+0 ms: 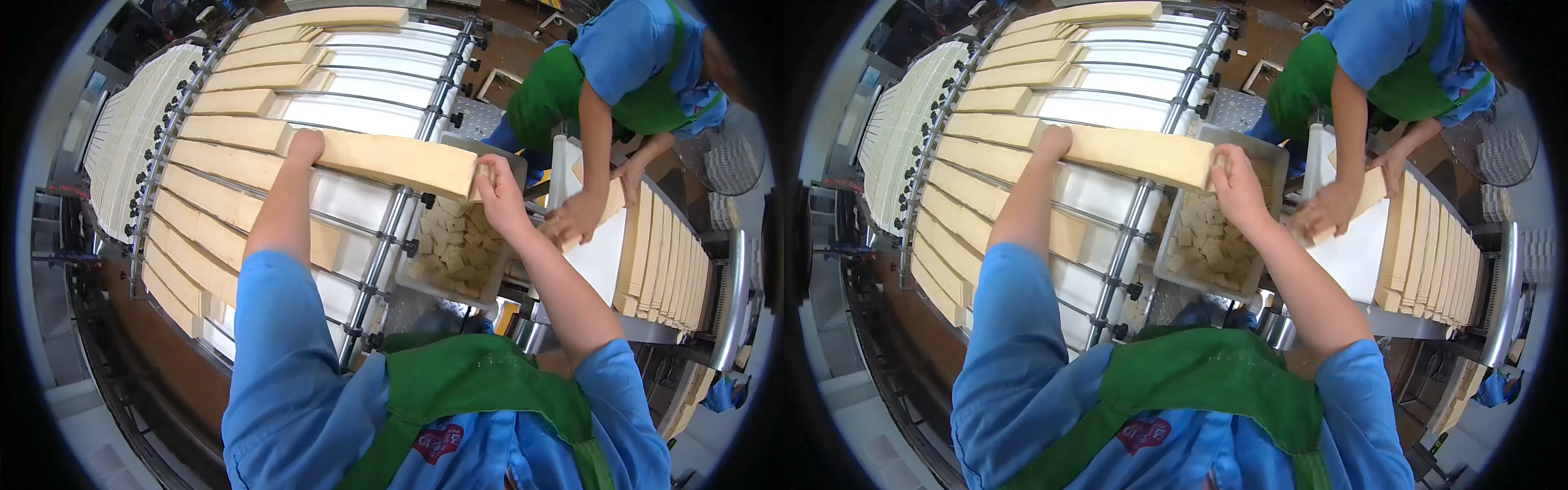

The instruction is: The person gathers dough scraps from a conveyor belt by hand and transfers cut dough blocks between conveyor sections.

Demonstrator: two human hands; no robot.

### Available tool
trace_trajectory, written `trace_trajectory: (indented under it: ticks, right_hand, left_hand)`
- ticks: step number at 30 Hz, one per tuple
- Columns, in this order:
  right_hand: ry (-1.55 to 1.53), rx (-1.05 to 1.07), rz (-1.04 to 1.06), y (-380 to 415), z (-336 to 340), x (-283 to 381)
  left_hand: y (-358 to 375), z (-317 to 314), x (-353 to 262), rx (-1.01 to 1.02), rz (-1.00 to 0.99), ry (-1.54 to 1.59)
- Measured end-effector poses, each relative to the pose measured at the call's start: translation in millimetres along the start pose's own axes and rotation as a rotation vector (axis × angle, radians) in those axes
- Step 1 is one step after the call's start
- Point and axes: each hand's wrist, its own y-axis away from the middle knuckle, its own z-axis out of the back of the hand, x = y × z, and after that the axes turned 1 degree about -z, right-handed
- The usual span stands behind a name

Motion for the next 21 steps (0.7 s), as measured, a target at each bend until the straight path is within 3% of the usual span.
trace_trajectory:
  ticks: [1,2,4,6,9,12,13,15,18,21]
  right_hand:
    - [-0.02,-0.002,-0.02,-1,-4,-3]
    - [-0.041,-0.002,-0.041,-2,-6,-8]
    - [-0.041,-0.023,-0.041,-6,-12,-18]
    - [0.041,-0.037,-0.016,-7,-13,-3]
    - [0.06,-0.036,-0.002,-8,-29,3]
    - [0.012,0.043,-0.043,-21,-66,-6]
    - [0.005,0.072,-0.092,-22,-78,-8]
    - [0.204,0.005,0.119,-28,-97,-1]
    - [0.108,0.062,-0.023,-28,-95,13]
    - [-0.071,0.126,-0.119,-23,-81,4]
  left_hand:
    - [-2,-2,2,0.047,-0.142,-0.213]
    - [9,9,-9,0.045,-0.13,-0.233]
    - [-5,-43,15,-0.103,0.017,-0.044]
    - [38,7,-23,-0.261,0.319,0.497]
    - [56,19,-16,-0.361,0.178,0.312]
    - [75,27,-22,-0.666,0.188,0.542]
    - [81,30,-30,-0.66,0.153,0.585]
    - [96,35,-50,-0.647,0.084,0.672]
    - [116,34,-90,-0.506,-0.089,1.14]
    - [143,36,-132,-0.242,-0.09,1.623]
